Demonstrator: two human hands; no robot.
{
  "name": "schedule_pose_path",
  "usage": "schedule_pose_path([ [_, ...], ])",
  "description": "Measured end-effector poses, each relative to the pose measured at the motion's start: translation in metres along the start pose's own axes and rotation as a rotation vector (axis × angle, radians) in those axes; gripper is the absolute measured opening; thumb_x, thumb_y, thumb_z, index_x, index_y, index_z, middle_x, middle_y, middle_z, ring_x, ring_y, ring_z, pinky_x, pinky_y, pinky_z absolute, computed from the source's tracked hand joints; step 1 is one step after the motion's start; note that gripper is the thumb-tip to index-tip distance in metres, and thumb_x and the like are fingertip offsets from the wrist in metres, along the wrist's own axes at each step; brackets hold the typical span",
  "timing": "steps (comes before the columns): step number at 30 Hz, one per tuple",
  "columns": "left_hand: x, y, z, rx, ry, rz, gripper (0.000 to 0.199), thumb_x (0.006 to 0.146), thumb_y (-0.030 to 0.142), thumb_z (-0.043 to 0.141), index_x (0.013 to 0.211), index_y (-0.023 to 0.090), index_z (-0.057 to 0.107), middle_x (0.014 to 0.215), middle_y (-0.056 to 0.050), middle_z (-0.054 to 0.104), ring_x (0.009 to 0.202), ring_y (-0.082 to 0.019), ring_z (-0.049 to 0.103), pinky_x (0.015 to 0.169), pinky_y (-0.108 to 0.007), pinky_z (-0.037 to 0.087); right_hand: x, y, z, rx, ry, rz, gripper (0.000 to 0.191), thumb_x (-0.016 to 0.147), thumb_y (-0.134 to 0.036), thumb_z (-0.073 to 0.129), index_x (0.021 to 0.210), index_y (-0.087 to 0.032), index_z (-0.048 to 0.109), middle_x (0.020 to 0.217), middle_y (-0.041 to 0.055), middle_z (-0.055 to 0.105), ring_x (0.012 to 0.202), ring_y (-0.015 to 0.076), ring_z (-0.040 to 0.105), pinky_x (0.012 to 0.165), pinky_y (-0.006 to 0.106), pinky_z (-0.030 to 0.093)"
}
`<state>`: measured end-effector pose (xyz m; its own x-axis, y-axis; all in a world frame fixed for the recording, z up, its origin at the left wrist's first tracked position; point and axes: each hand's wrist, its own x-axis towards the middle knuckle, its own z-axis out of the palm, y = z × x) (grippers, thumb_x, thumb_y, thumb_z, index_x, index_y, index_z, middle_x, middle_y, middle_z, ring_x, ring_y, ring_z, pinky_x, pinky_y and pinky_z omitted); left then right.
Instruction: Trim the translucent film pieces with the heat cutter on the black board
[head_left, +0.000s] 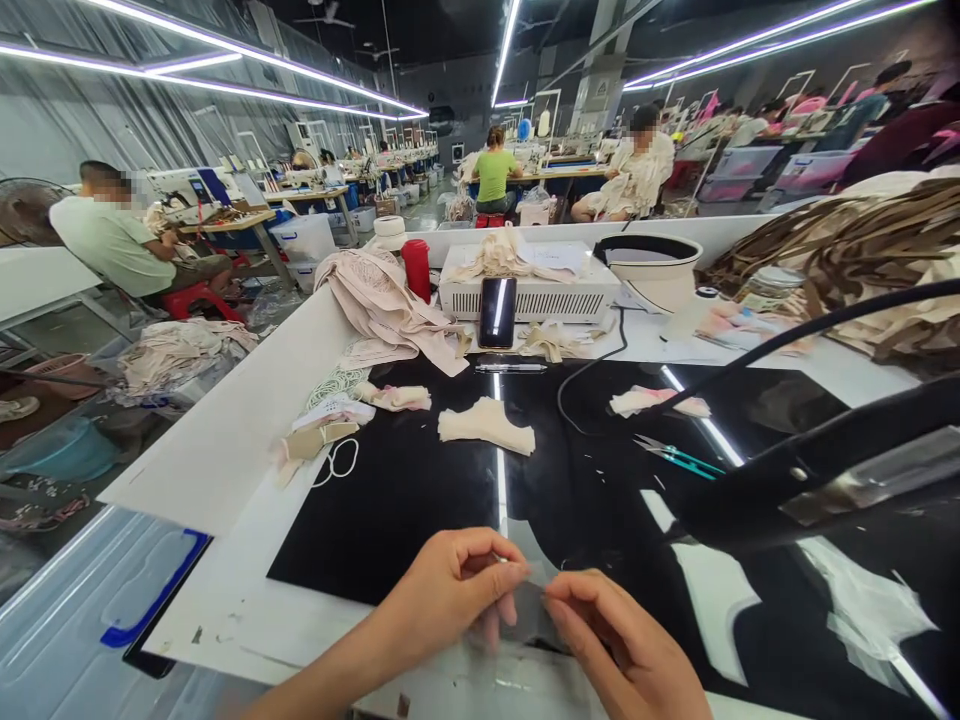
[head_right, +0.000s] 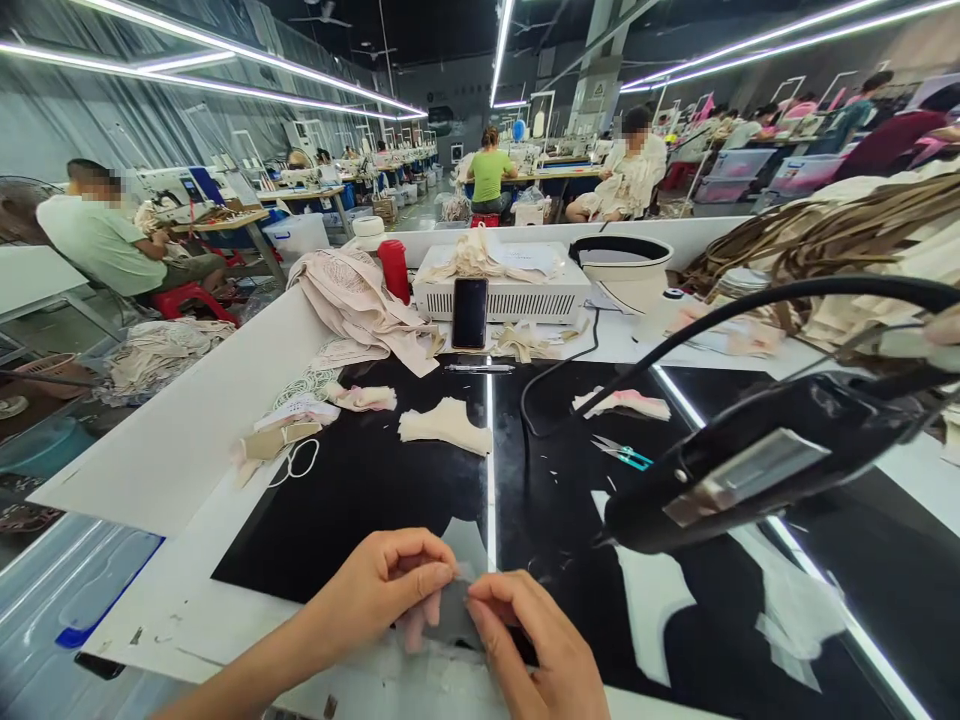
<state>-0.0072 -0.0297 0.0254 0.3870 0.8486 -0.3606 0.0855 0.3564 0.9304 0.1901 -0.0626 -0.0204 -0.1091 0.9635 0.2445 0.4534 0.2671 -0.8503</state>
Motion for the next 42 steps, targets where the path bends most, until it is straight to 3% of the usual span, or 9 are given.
schedule_pose_path([
  [3,0.005,0.002,-0.003,0.05,0.032,0.016,0.028,0.089,0.031,0.069,0.113,0.017,0.066,0.08,0.003,0.066,0.056,-0.009,0.06,0.055,-0.02,0.044,0.007,0.006,-0.002,-0.057,0.033,-0.029,0.025,0.102,-0.043,0.053,0.099,-0.027,0.072,0.082,0.0007,0.072,0.063,0.0155,0.067,0.059,0.021,0.056],
  [7,0.012,0.002,-0.005,0.224,0.12,0.049,0.033,0.09,0.027,0.064,0.122,0.022,0.062,0.086,0.005,0.063,0.06,-0.01,0.06,0.06,-0.022,0.048,0.014,0.015,0.001,-0.14,0.043,-0.123,0.023,0.104,-0.037,0.052,0.107,-0.027,0.073,0.096,0.0047,0.075,0.083,0.0187,0.073,0.073,0.024,0.06],
  [14,0.02,-0.011,-0.006,0.889,0.271,0.244,0.007,0.097,0.018,0.06,0.101,0.024,0.06,0.08,0.007,0.066,0.065,-0.012,0.06,0.062,-0.024,0.04,0.017,0.022,0.006,-0.374,0.03,-0.177,0.026,0.108,-0.032,0.044,0.116,-0.028,0.068,0.1,0.0046,0.074,0.083,0.0174,0.075,0.069,0.025,0.06],
  [20,0.022,-0.025,-0.005,1.282,0.318,0.414,0.011,0.099,0.017,0.058,0.09,0.022,0.06,0.08,0.005,0.065,0.065,-0.015,0.063,0.058,-0.027,0.039,0.021,0.026,0.005,-0.618,-0.004,-0.329,0.028,0.108,-0.031,0.044,0.115,-0.024,0.071,0.091,0.0049,0.074,0.075,0.018,0.069,0.062,0.027,0.056],
  [27,0.021,-0.031,-0.005,1.342,0.348,0.5,0.013,0.099,0.016,0.058,0.087,0.022,0.06,0.077,0.004,0.063,0.061,-0.015,0.061,0.054,-0.029,0.037,0.027,0.017,0.01,-0.67,0.029,-0.378,0.04,0.11,-0.028,0.035,0.106,-0.018,0.073,0.081,0.0061,0.069,0.066,0.0187,0.06,0.064,0.033,0.049],
  [42,0.021,-0.035,-0.007,1.385,0.383,0.551,0.016,0.1,0.015,0.054,0.089,0.021,0.063,0.076,0.002,0.062,0.061,-0.016,0.06,0.054,-0.028,0.043,0.027,0.015,0.012,-0.657,0.041,-0.415,0.035,0.109,-0.025,0.038,0.108,-0.016,0.072,0.079,0.0049,0.067,0.065,0.0189,0.056,0.062,0.034,0.045],
])
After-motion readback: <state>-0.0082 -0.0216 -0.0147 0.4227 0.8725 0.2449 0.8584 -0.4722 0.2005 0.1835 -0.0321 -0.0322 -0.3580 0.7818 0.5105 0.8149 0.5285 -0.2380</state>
